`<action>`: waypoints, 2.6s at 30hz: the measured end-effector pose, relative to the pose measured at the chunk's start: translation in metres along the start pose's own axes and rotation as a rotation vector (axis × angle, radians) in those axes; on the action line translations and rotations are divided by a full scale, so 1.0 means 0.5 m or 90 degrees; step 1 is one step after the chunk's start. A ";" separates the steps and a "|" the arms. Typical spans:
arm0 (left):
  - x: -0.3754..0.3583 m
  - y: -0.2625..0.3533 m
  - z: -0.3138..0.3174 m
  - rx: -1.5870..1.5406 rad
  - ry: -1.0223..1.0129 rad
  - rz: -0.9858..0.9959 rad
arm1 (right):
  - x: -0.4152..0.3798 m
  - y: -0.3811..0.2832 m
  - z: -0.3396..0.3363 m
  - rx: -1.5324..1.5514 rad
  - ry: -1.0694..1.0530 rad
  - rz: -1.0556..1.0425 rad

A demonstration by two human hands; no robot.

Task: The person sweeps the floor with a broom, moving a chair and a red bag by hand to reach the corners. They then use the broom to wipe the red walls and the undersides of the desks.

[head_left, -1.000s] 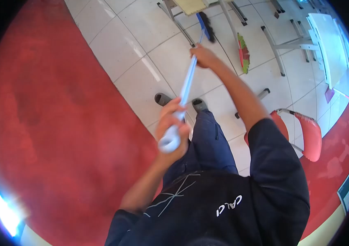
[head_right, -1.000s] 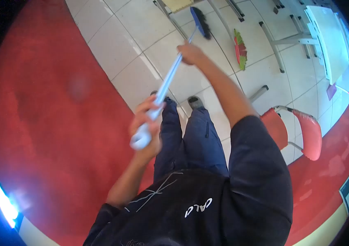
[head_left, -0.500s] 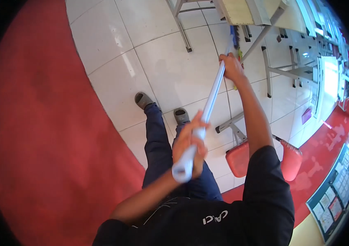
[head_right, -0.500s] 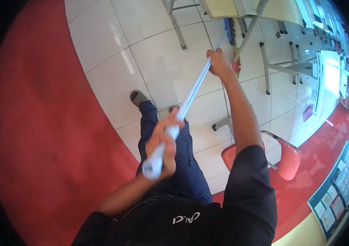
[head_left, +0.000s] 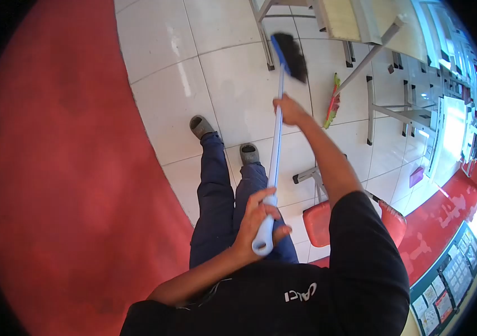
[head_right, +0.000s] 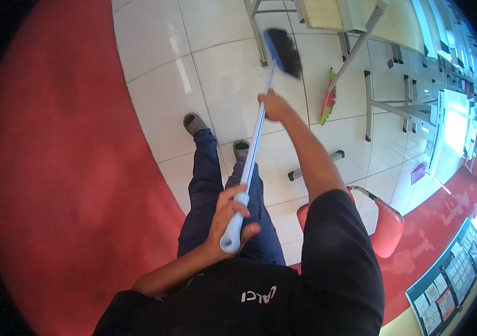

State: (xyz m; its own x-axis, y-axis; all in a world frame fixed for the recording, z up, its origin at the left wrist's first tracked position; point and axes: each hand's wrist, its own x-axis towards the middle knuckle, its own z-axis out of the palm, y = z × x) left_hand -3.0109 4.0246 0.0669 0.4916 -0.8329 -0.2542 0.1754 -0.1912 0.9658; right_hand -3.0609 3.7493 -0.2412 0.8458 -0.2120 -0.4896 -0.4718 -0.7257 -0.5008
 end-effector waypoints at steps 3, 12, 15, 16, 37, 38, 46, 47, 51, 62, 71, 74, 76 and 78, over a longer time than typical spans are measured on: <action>-0.058 0.094 -0.024 0.102 -0.130 -0.016 | -0.126 -0.097 0.035 0.083 0.017 -0.006; -0.152 0.337 -0.215 0.219 0.093 0.016 | -0.055 -0.537 0.074 0.287 0.074 -0.130; -0.163 0.383 -0.266 0.286 0.290 0.143 | -0.038 -0.647 0.001 0.236 0.107 -0.085; -0.156 0.387 -0.283 0.196 0.324 0.192 | -0.055 -0.654 -0.010 0.259 0.105 -0.037; 0.177 0.459 -0.481 0.023 0.275 0.214 | 0.287 -0.659 -0.234 0.206 0.229 0.084; 0.212 0.446 -0.494 -0.014 0.339 0.166 | 0.286 -0.611 -0.252 0.165 0.203 0.138; 0.488 0.394 -0.474 0.200 0.175 0.128 | 0.622 -0.465 -0.245 0.277 0.342 -0.161; 0.495 0.417 -0.463 0.240 0.141 0.133 | 0.668 -0.488 -0.251 0.305 0.328 -0.247; 0.534 0.558 -0.486 0.225 0.136 0.180 | 0.659 -0.597 -0.414 0.328 0.251 -0.201; 0.646 0.496 -0.533 0.154 0.160 0.054 | 0.691 -0.459 -0.244 0.484 0.215 -0.159; 0.641 0.559 -0.543 0.342 0.248 0.119 | 0.772 -0.667 -0.449 0.379 0.178 -0.347; 0.595 0.487 -0.607 0.310 0.256 0.068 | 0.652 -0.650 -0.626 0.386 -0.034 -0.244; 0.576 0.419 -0.626 0.377 0.259 0.024 | 0.572 -0.663 -0.712 0.355 -0.141 -0.242; 0.569 0.356 -0.623 0.433 0.287 0.060 | 0.487 -0.694 -0.758 0.342 -0.245 -0.253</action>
State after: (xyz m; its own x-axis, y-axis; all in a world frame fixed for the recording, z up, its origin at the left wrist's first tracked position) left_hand -2.5743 3.9153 0.1504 0.7991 -0.6006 -0.0265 -0.3687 -0.5245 0.7674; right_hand -2.5969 3.7017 0.0839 0.8772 0.3116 -0.3652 -0.2906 -0.2608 -0.9206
